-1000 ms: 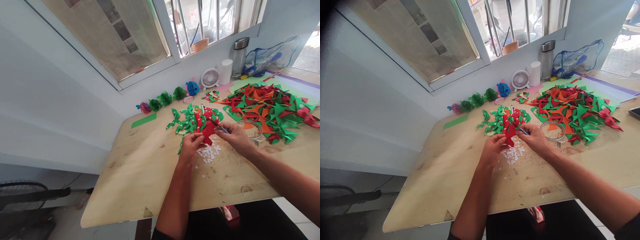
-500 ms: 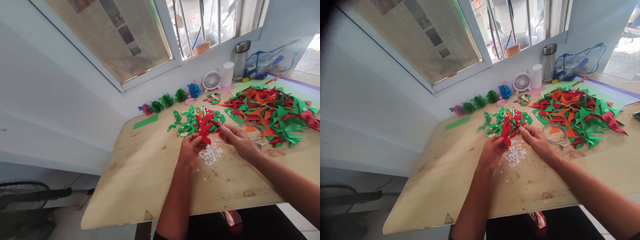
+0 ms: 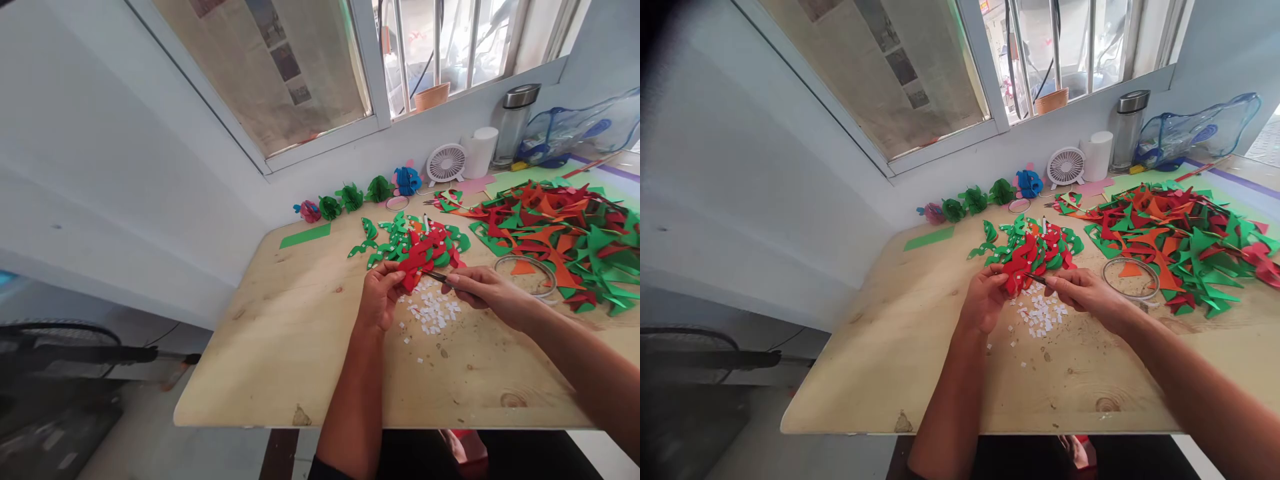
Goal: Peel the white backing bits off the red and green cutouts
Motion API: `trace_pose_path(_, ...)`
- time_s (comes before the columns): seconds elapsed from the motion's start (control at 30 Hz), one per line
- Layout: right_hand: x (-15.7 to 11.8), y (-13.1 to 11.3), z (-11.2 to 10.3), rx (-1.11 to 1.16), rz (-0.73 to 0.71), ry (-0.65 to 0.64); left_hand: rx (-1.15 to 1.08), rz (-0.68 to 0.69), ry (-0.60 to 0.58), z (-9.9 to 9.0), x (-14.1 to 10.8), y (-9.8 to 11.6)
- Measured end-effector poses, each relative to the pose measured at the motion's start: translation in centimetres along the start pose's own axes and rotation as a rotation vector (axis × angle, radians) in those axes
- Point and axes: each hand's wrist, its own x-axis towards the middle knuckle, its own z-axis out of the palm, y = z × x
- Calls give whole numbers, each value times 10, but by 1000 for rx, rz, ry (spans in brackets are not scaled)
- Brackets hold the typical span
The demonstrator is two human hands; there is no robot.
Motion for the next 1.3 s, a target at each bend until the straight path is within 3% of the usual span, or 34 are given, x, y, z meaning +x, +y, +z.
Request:
trace_pose_path(0.67,4,5,0,-118,17,6,190,21,51,0,2,-4)
trace_pose_path(1.3,4,5,1,-87,47,15,204,23,43,0,3,-4)
